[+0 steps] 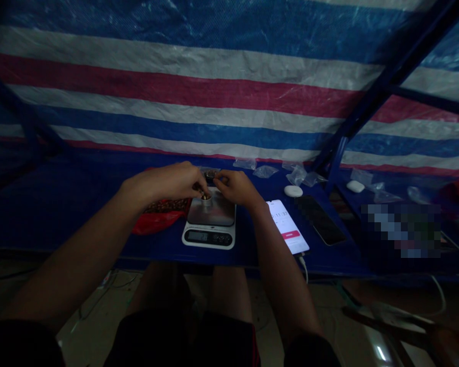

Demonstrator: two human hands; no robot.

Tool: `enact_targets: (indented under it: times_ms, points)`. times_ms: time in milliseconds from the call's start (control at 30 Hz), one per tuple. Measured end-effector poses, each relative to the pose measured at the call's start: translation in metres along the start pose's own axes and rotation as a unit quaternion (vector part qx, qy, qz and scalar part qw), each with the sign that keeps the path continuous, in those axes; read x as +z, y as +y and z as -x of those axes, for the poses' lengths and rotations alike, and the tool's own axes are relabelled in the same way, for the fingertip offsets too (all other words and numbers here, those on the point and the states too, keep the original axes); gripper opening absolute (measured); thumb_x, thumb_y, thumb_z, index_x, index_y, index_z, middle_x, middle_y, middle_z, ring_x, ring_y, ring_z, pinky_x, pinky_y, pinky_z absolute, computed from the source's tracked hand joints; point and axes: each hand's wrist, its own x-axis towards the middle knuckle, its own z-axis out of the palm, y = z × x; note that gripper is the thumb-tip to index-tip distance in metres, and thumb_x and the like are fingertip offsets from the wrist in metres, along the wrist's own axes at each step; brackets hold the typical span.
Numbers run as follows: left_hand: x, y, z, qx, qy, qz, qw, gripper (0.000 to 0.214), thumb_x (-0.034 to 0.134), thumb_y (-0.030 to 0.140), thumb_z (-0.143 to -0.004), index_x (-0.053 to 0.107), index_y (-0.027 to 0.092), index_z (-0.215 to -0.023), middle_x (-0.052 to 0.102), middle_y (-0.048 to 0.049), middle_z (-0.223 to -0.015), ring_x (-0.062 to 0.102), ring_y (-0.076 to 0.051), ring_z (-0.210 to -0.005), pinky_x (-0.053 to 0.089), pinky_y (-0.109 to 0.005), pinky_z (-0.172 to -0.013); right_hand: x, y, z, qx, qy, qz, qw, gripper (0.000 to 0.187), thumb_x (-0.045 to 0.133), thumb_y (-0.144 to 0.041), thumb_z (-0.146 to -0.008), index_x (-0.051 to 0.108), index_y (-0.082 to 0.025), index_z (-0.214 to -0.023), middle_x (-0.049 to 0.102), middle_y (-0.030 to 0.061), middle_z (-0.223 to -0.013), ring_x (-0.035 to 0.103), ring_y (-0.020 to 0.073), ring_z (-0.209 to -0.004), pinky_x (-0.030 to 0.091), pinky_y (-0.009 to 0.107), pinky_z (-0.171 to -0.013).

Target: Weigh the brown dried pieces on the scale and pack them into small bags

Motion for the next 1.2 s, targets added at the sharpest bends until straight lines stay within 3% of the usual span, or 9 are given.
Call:
enact_targets:
  times_ms: [467, 933, 1200]
  points:
    - [0.001, 0.005, 0.002, -0.007, 0.006, -0.013, 1.0, 0.033, 0.066, 0.011, -0.093, 0.086, 0.027, -0.114, 0.085, -0.0038, -0.117, 0.078, -0.024, -0.103, 0.055, -0.032, -0.089, 0.0, 0.0, 0.0, 0.001, 0.002, 0.012, 1.0, 0.025, 0.063, -0.033, -0.099, 0.081, -0.015, -0.099, 0.076, 0.0051, -0.078, 0.06, 0.0166, -0.067, 0.036, 0.03, -0.065]
    - [0.002, 0.007, 0.006, 0.0, 0.019, -0.011, 1.0, 0.036, 0.061, 0.018, -0.097, 0.082, 0.026, -0.126, 0.082, -0.0071, -0.126, 0.077, -0.026, -0.109, 0.055, -0.034, -0.096, -0.001, -0.002, 0.0, -0.004, 0.0, -0.003, 1.0, 0.022, 0.063, -0.03, -0.097, 0.08, -0.015, -0.096, 0.074, 0.0039, -0.078, 0.06, 0.0155, -0.067, 0.037, 0.029, -0.066]
    - [0.011, -0.004, -0.003, 0.069, 0.058, 0.017, 0.996, 0.031, 0.065, 0.018, -0.097, 0.083, 0.025, -0.121, 0.083, -0.0068, -0.119, 0.077, -0.024, -0.107, 0.054, -0.034, -0.097, -0.003, -0.005, 0.0, -0.005, -0.008, -0.001, 1.0, 0.022, 0.062, -0.027, -0.095, 0.08, -0.014, -0.096, 0.076, 0.0047, -0.079, 0.06, 0.0162, -0.068, 0.037, 0.029, -0.067]
